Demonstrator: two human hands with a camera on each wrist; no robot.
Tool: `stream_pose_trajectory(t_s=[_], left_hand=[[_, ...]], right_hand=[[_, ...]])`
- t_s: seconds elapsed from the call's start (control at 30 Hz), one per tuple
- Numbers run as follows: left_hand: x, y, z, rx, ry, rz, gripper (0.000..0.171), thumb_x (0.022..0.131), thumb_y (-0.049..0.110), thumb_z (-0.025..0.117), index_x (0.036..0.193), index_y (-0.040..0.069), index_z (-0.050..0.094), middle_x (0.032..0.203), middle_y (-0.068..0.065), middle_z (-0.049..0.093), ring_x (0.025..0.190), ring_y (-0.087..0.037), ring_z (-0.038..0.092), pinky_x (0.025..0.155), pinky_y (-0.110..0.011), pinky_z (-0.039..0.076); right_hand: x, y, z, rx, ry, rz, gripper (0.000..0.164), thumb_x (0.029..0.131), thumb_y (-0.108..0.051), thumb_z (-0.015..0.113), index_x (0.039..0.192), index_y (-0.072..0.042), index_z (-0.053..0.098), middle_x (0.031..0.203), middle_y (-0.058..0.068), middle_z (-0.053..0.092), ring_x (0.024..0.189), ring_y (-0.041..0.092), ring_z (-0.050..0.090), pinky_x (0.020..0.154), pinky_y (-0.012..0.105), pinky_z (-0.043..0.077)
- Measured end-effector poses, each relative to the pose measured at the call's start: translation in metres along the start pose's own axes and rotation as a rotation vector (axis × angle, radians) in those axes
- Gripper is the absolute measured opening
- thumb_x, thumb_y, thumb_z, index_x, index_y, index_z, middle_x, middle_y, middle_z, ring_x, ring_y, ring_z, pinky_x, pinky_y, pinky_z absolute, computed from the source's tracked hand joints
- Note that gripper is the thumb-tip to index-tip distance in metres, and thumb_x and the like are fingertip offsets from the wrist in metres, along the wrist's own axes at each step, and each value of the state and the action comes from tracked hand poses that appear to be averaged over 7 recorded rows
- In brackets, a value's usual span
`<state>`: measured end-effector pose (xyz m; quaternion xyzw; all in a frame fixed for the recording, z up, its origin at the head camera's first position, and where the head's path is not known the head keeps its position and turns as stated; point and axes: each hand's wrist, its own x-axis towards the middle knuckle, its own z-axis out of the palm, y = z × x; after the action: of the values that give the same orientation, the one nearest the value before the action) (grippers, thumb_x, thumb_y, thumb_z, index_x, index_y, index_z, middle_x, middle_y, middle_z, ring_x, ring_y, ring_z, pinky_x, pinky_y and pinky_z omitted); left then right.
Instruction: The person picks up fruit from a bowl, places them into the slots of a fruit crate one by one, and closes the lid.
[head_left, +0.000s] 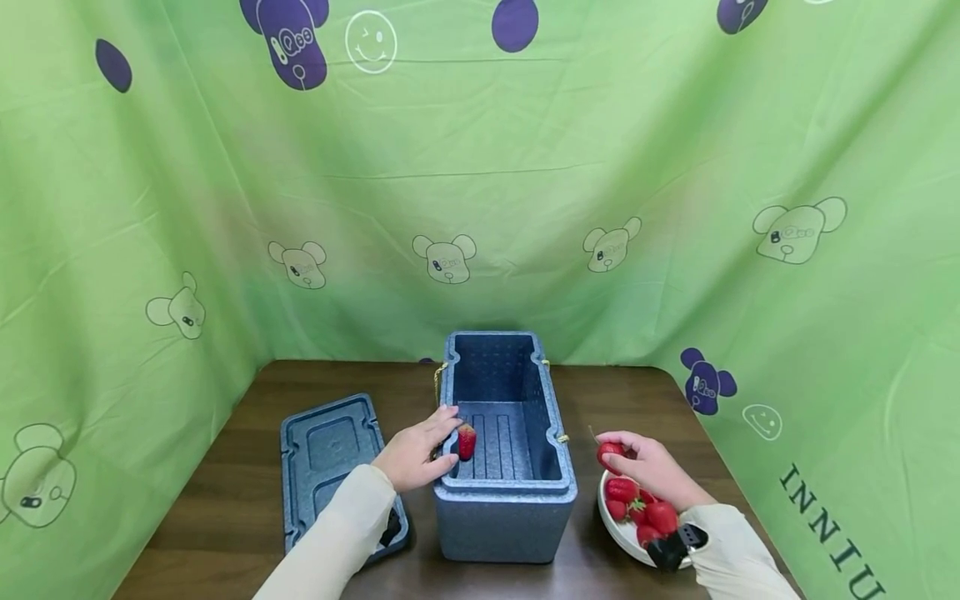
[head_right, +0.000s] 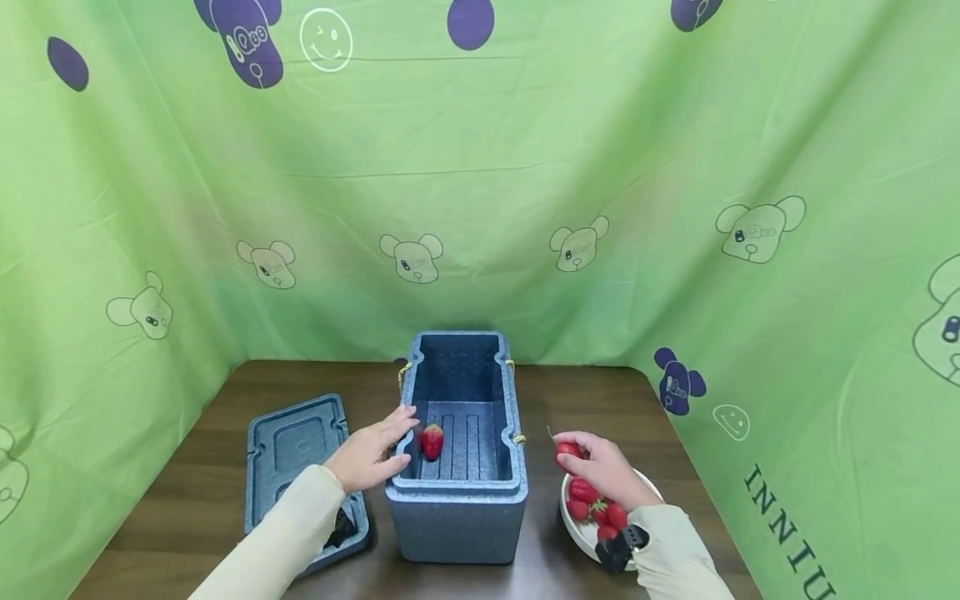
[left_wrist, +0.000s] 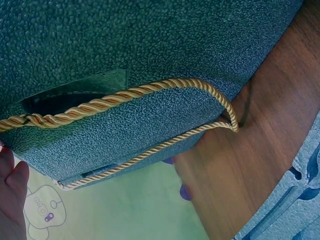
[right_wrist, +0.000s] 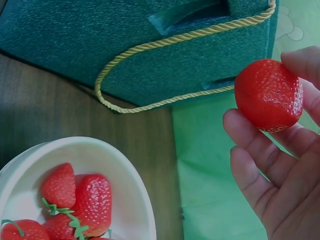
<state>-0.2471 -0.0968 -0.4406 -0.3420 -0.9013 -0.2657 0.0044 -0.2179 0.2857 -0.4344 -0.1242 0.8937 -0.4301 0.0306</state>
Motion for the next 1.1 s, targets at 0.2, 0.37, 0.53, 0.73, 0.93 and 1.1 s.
stream_pose_trajectory(t_s=[0.2,0.37,0.53,0.73,0.93,1.1], left_hand=[[0.000,-0.001,0.000,0.000,0.000,-0.006,0.055,0.092,0.030,0.053,0.141,0.005,0.048,0.150,-0.010,0.037,0.140,-0.026,0.030,0.107,-0.046,0.034],[0.000,0.001,0.000,-0.002,-0.002,0.003,0.056,0.093,0.034,0.051,0.141,0.005,0.047,0.151,-0.010,0.037,0.140,-0.026,0.029,0.108,-0.045,0.033],[0.001,0.002,-0.001,0.002,0.001,0.011,0.057,0.093,0.035,0.051,0.141,0.005,0.047,0.151,-0.010,0.037,0.140,-0.026,0.029,0.108,-0.045,0.033],[0.002,0.002,-0.001,0.004,0.006,0.015,0.057,0.093,0.036,0.051,0.141,0.005,0.048,0.151,-0.008,0.037,0.140,-0.025,0.029,0.107,-0.044,0.033],[0.001,0.002,0.001,-0.002,-0.003,0.000,0.058,0.093,0.038,0.051,0.141,0.006,0.047,0.151,-0.007,0.036,0.141,-0.024,0.028,0.108,-0.044,0.033],[0.000,-0.001,0.002,-0.001,0.010,-0.005,0.057,0.092,0.036,0.053,0.141,0.007,0.048,0.151,-0.009,0.037,0.140,-0.025,0.030,0.107,-0.045,0.033]], right_hand=[[0.004,-0.007,-0.005,-0.005,-0.005,-0.011,0.033,0.090,-0.008,0.065,0.119,0.007,0.060,0.092,0.009,0.065,0.080,0.017,0.057,0.069,0.025,0.051],[0.006,-0.014,-0.015,-0.077,0.006,-0.044,0.032,0.089,-0.007,0.065,0.118,0.006,0.062,0.094,0.009,0.065,0.080,0.017,0.056,0.068,0.025,0.050],[0.008,-0.026,-0.034,-0.159,0.040,-0.093,0.030,0.087,-0.005,0.066,0.115,0.005,0.063,0.091,0.007,0.065,0.076,0.011,0.055,0.067,0.025,0.049],[0.008,-0.038,-0.051,-0.189,0.063,-0.171,0.027,0.088,-0.005,0.065,0.113,0.006,0.064,0.092,0.009,0.066,0.075,0.003,0.054,0.065,0.024,0.050],[0.010,-0.047,-0.058,-0.201,0.039,-0.179,0.029,0.087,-0.005,0.065,0.114,0.005,0.063,0.091,0.006,0.066,0.075,0.001,0.056,0.066,0.024,0.051],[0.015,-0.056,-0.061,-0.207,0.026,-0.179,0.029,0.087,-0.008,0.067,0.114,0.004,0.064,0.088,0.002,0.066,0.075,0.002,0.056,0.067,0.025,0.051]])
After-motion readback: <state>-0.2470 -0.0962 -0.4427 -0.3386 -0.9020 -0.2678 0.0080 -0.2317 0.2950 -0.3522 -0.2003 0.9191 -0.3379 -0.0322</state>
